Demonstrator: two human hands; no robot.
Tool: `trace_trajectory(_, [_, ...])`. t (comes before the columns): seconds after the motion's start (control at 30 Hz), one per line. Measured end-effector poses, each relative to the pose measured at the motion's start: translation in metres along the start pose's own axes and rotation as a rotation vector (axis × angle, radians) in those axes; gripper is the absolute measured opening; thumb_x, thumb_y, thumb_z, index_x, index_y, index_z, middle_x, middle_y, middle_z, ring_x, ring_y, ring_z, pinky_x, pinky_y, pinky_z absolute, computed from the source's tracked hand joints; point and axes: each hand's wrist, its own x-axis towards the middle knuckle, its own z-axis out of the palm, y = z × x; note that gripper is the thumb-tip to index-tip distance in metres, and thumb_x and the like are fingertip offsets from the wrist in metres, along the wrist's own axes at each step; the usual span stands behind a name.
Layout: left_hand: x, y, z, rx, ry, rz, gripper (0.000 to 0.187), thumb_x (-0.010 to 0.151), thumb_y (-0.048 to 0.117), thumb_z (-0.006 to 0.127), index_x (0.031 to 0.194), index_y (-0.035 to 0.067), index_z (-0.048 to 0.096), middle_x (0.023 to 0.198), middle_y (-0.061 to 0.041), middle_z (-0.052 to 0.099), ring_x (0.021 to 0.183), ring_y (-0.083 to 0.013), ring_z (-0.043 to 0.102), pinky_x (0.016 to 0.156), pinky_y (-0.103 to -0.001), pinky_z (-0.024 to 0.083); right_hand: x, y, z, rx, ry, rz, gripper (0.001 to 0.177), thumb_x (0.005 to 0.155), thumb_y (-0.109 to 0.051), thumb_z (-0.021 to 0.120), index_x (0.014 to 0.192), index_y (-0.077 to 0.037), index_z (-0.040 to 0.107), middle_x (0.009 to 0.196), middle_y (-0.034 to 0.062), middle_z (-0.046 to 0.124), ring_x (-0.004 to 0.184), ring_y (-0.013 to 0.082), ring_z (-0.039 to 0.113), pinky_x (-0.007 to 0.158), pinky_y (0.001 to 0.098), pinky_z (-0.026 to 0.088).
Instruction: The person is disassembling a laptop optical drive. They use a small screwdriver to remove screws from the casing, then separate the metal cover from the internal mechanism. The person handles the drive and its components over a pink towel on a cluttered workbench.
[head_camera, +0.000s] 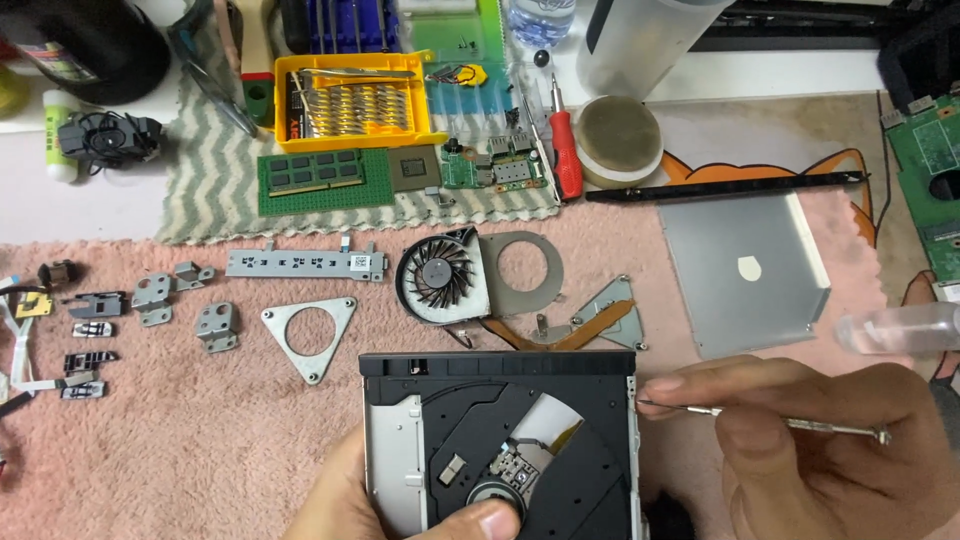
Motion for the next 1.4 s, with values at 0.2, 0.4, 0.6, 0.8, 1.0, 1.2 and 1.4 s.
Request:
trace_trajectory(0.2, [0.003,0.005,-0.003,0.006,-0.034,-0.04,0.078,0.075,-0.007,0.086,0.153,-0.001,0.079,0.127,-0.028,0.097,0.108,-0.0411,0.092,0.096,-0.052,0.072,-0.006,0.013,-0.002,0.042,0.024,-0.021,0.007,0.092,-0.015,0.084,0.092,-0.008,0.081,0.098,0.0109,0.093,0.091,0.0176,0.096,0.078,0.0316,0.08])
trace_trajectory(0.4, [0.007,0.008,-0.015,0.007,-0.067,-0.073,0.078,0.076,-0.006,0.086,0.153,0.0,0.08,0.128,-0.028,0.098,0.108,-0.0407,0.093,0.096,-0.051,0.072,-0.014,0.017,-0.01,0.085,0.043,-0.049,0.008,0.093,-0.014,0.082,0.094,-0.008,0.078,0.098,0.0127,0.091,0.091,0.0193,0.095,0.078,0.0328,0.08])
trace_trajectory(0.6, [0.01,0.003,-0.025,0.006,-0.101,-0.105,0.078,0.077,-0.005,0.087,0.154,0.0,0.08,0.128,-0.028,0.098,0.108,-0.0404,0.093,0.095,-0.05,0.072,-0.018,0.007,-0.004,0.126,0.061,-0.079,0.009,0.094,-0.013,0.081,0.096,-0.007,0.076,0.098,0.0144,0.089,0.09,0.0211,0.094,0.078,0.034,0.08])
trace_trajectory(0.8, [0.015,-0.006,-0.051,0.006,-0.132,-0.136,0.078,0.077,-0.004,0.087,0.155,0.0,0.08,0.129,-0.027,0.099,0.108,-0.0401,0.094,0.095,-0.049,0.071,-0.019,0.012,-0.007,0.171,0.077,-0.108,0.01,0.095,-0.013,0.08,0.097,-0.007,0.073,0.098,0.0162,0.087,0.09,0.0228,0.093,0.078,0.0352,0.081])
trace_trajectory(1.0, [0.015,-0.006,-0.056,0.01,-0.161,-0.175,0.078,0.078,-0.003,0.088,0.155,0.001,0.081,0.129,-0.027,0.099,0.109,-0.0397,0.095,0.095,-0.048,0.071,-0.012,0.023,0.0,0.214,0.097,-0.129,0.011,0.096,-0.012,0.079,0.099,-0.006,0.07,0.098,0.0179,0.086,0.089,0.0246,0.092,0.078,0.0365,0.081])
trace_trajectory(1.2, [0.013,0.005,-0.027,0.01,-0.188,-0.212,0.078,0.078,-0.002,0.089,0.156,0.001,0.081,0.13,-0.027,0.1,0.109,-0.0394,0.095,0.094,-0.047,0.071,-0.012,0.031,0.0,0.257,0.113,-0.152,0.012,0.097,-0.012,0.078,0.101,-0.005,0.068,0.098,0.0197,0.084,0.088,0.0263,0.092,0.078,0.0377,0.081])
trace_trajectory(1.4, [0.013,0.003,-0.027,0.013,-0.219,-0.249,0.078,0.079,-0.001,0.089,0.157,0.001,0.082,0.13,-0.026,0.1,0.109,-0.039,0.096,0.094,-0.046,0.071,-0.002,0.005,0.0,0.3,0.133,-0.176,0.014,0.098,-0.011,0.077,0.103,-0.005,0.065,0.098,0.0214,0.082,0.088,0.0281,0.091,0.078,0.0389,0.081])
